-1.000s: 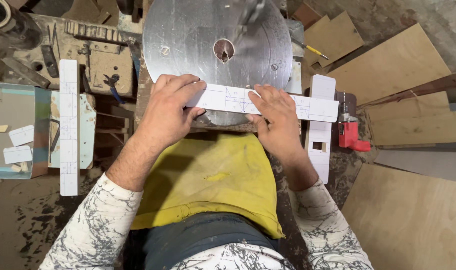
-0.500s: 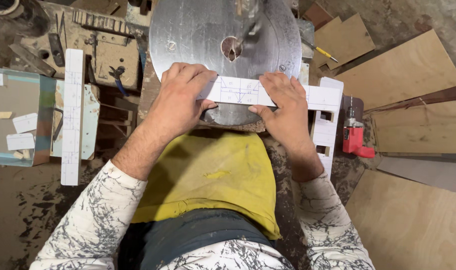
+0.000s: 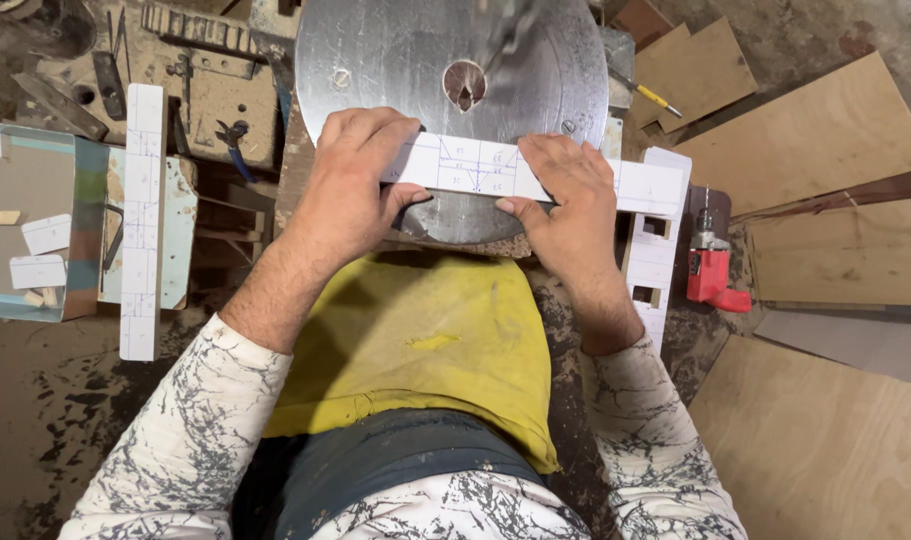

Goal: The person uses a bandsaw to cut a long white wooden strip along pre-drawn lines. They guide the wood through the blade, make angled cuts, and place the cut pieces into a nearby container.

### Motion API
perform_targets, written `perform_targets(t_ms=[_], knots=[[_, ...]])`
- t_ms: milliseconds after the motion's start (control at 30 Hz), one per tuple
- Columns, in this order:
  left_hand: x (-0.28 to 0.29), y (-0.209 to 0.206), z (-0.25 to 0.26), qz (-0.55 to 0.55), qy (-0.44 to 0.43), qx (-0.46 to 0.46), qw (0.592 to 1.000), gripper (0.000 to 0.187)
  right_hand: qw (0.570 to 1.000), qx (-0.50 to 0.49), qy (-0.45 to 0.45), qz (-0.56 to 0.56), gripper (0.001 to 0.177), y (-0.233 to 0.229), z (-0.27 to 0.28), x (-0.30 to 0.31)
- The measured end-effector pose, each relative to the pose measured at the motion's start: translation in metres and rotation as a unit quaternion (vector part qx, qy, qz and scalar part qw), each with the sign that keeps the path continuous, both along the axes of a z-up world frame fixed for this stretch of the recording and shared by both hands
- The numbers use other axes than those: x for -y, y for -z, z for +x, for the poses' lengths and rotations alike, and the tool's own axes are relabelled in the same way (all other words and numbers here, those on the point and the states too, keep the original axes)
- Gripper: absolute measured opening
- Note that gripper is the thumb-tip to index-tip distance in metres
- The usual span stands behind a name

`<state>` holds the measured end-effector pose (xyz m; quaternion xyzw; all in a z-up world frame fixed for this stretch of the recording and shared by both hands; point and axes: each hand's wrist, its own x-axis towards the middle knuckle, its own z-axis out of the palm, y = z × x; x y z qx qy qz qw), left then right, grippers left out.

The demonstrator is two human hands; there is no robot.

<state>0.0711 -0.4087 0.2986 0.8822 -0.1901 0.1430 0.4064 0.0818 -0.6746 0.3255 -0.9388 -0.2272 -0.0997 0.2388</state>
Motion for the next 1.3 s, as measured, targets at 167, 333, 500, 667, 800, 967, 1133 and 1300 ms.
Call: perform_targets(t_ms=[167,333,500,667,800,967,1133,1300], knots=[[-0.0011,0.0031,-0.0006,0.003,0.002,0.004,1.000,0.063,1.000,-0.009,-0.010,-0.007,0.057,-0.0018,-0.0006,0.0029],[0.0006,0.0040,-0.0003,0.018,-0.005,-0.011,1.000,0.064,0.999,-0.024,-0.025,-0.011,0.058,-0.0033,0.0018,0.0081],[0.0016,0.0039,0.0001,0.019,-0.008,-0.013,1.000,0.063,0.999,-0.035,-0.021,-0.003,0.056,-0.0049,0.0009,0.0085],[0.0011,0.0035,-0.0002,0.002,-0.011,-0.015,1.000,0.063,0.999,-0.039,-0.015,0.004,0.055,-0.0073,0.0005,0.0061],[0.0023,0.0046,-0.0009,0.006,-0.014,-0.011,1.000,0.061,0.999,-0.029,-0.014,0.006,0.056,-0.0061,0.0001,0.0055],[0.0035,0.0033,-0.0007,-0.002,-0.024,-0.006,1.000,0.062,1.000,-0.021,-0.014,-0.003,0.056,-0.0055,0.0013,0.0051],[0.0024,0.0038,0.0001,0.001,-0.026,-0.012,1.000,0.062,1.000,-0.010,-0.015,-0.006,0.056,-0.0035,0.0009,0.0057],[0.0029,0.0025,0.0066,0.021,-0.020,-0.032,0.999,0.063,1.000,-0.016,-0.014,0.004,0.056,-0.0038,0.0018,0.0064]])
